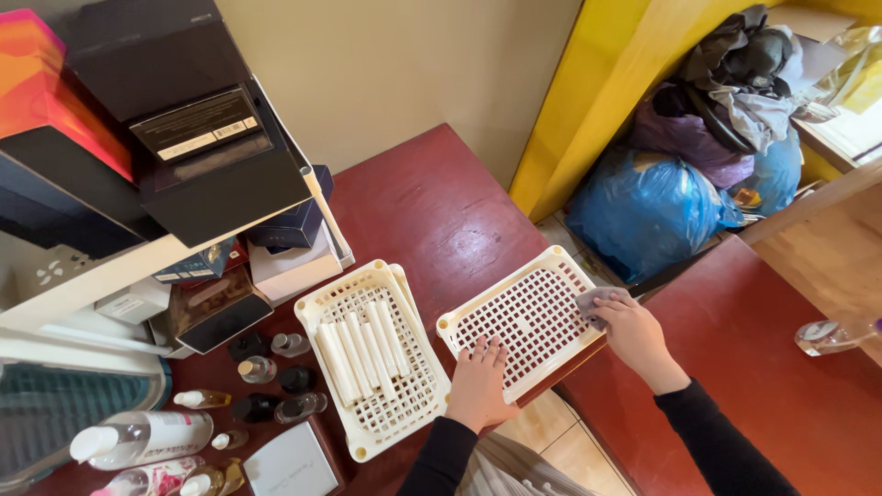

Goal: The person assembles a white plastic storage basket by inserting yellow plastic legs into the basket's corner sockets. They then wipe the basket's surface with a gray cloth and place white cylindrical items inside the basket.

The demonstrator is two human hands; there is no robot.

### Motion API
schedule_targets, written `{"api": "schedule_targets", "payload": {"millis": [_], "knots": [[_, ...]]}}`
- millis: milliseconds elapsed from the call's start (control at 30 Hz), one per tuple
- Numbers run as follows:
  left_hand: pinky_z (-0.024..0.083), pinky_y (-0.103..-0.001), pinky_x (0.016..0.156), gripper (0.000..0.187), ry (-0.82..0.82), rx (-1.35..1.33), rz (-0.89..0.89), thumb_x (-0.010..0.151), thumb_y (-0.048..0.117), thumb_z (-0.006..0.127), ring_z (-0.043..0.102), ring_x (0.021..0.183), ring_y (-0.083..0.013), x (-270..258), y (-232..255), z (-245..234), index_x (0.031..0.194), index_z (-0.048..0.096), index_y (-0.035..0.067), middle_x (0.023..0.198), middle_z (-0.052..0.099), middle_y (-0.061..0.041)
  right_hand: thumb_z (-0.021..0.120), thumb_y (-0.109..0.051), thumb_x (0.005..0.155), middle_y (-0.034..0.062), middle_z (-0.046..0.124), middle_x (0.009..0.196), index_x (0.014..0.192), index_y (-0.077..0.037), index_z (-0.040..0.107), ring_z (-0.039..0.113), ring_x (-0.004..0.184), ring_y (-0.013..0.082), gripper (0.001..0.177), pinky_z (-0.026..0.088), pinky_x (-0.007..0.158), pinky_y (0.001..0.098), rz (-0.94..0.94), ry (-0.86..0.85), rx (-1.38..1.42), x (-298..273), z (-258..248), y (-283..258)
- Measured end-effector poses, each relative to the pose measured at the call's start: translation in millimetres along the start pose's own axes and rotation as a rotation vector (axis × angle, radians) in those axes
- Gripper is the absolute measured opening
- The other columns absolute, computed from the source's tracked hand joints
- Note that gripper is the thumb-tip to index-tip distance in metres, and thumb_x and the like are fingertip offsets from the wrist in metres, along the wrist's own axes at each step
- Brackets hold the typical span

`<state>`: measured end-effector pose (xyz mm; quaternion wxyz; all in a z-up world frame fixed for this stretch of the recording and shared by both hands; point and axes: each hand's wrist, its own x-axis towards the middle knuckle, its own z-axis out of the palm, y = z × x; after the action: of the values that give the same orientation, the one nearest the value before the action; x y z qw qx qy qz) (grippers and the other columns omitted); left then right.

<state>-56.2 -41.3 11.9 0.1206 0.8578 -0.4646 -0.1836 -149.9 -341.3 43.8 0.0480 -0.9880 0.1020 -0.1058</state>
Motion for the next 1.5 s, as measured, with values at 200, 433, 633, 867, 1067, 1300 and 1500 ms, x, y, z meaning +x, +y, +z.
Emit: {"api": "schedule_targets", "payload": {"millis": [200, 433, 633, 867, 1067, 1300, 1500], "knots": [[0.006, -0.06, 0.123, 0.09, 0.06, -0.054, -0.021, 0.081, 0.058, 0.073, 0.029, 0.15, -0.0383, -18.5, 13.7, -12.2, 0.144, 0.049, -0.002, 0.154, 0.044, -0.021, 0.067, -0.002, 0.07, 0.0044, 0.075, 0.113, 0.106, -0.012, 0.073, 0.068, 0.109, 0.0281, 0.038, 0.056, 0.089, 0.039, -0.107, 0.073, 0.228, 5.4, 8.7, -77.7], [0.018, -0.061, 0.12, 0.053, 0.459, -0.256, -0.093, 0.093, 0.035, 0.067, 0.036, 0.146, -0.0401, -44.0, -23.0, -28.4, 0.136, 0.062, 0.004, 0.147, 0.054, -0.022, 0.069, -0.007, 0.085, 0.0147, 0.073, 0.1, 0.12, -0.007, 0.065, 0.071, 0.089, 0.0304, 0.036, 0.057, 0.077, 0.0398, 0.17, -0.05, 0.594, 36.0, 25.5, -149.5], [0.028, -0.055, 0.116, 0.048, 0.735, -0.207, -0.438, 0.091, 0.022, 0.065, 0.035, 0.144, -0.044, -85.8, -103.7, -43.2, 0.134, 0.06, 0.003, 0.152, 0.044, -0.023, 0.069, -0.006, 0.082, 0.0117, 0.06, 0.105, 0.106, -0.006, 0.067, 0.065, 0.09, 0.0303, 0.024, 0.055, 0.072, 0.038, -0.188, 0.175, 0.685, 93.8, 16.5, -213.1], [0.043, -0.049, 0.106, 0.067, 0.706, -0.182, -0.592, 0.091, 0.013, 0.061, 0.045, 0.128, -0.0452, -101.1, -170.8, -45.3, 0.148, 0.033, -0.009, 0.151, 0.036, -0.031, 0.068, -0.006, 0.075, 0.0098, 0.06, 0.1, 0.1, -0.007, 0.063, 0.061, 0.097, 0.033, 0.025, 0.052, 0.077, 0.0449, -0.448, 0.261, 0.35, 140.9, 43.0, -301.5], [0.046, -0.045, 0.104, 0.081, 0.649, -0.412, -0.606, 0.086, -0.002, 0.059, 0.047, 0.128, -0.0442, -100.5, -184.8, -47.6, 0.158, 0.022, 0.0, 0.141, 0.044, -0.025, 0.065, -0.009, 0.083, 0.0104, 0.057, 0.097, 0.098, -0.007, 0.06, 0.063, 0.094, 0.0296, 0.016, 0.054, 0.074, 0.0421, -0.498, 0.044, 0.264, 149.8, 77.9, -328.6], [0.049, -0.044, 0.099, 0.082, 0.692, -0.719, -0.537, 0.085, -0.004, 0.061, 0.057, 0.119, -0.0396, -108.2, -180.2, -69.4, 0.158, 0.024, 0.003, 0.137, 0.052, -0.022, 0.066, -0.007, 0.082, 0.0096, 0.061, 0.098, 0.1, -0.007, 0.067, 0.065, 0.092, 0.0298, 0.018, 0.056, 0.074, 0.0394, -0.589, 0.013, 0.317, 143.9, 82.1, -336.2], [0.06, -0.035, 0.09, 0.073, 0.731, -1.271, -0.362, 0.088, -0.002, 0.063, 0.067, 0.111, -0.0209, -95.7, -149.8, -99.5, 0.154, 0.035, 0.009, 0.128, 0.061, -0.013, 0.076, -0.017, 0.09, 0.0071, 0.08, 0.107, 0.123, -0.007, 0.076, 0.073, 0.085, 0.0149, 0.035, 0.059, 0.079, 0.0279, 0.178, -0.491, 0.794, 120.0, 52.4, -299.4]]}}
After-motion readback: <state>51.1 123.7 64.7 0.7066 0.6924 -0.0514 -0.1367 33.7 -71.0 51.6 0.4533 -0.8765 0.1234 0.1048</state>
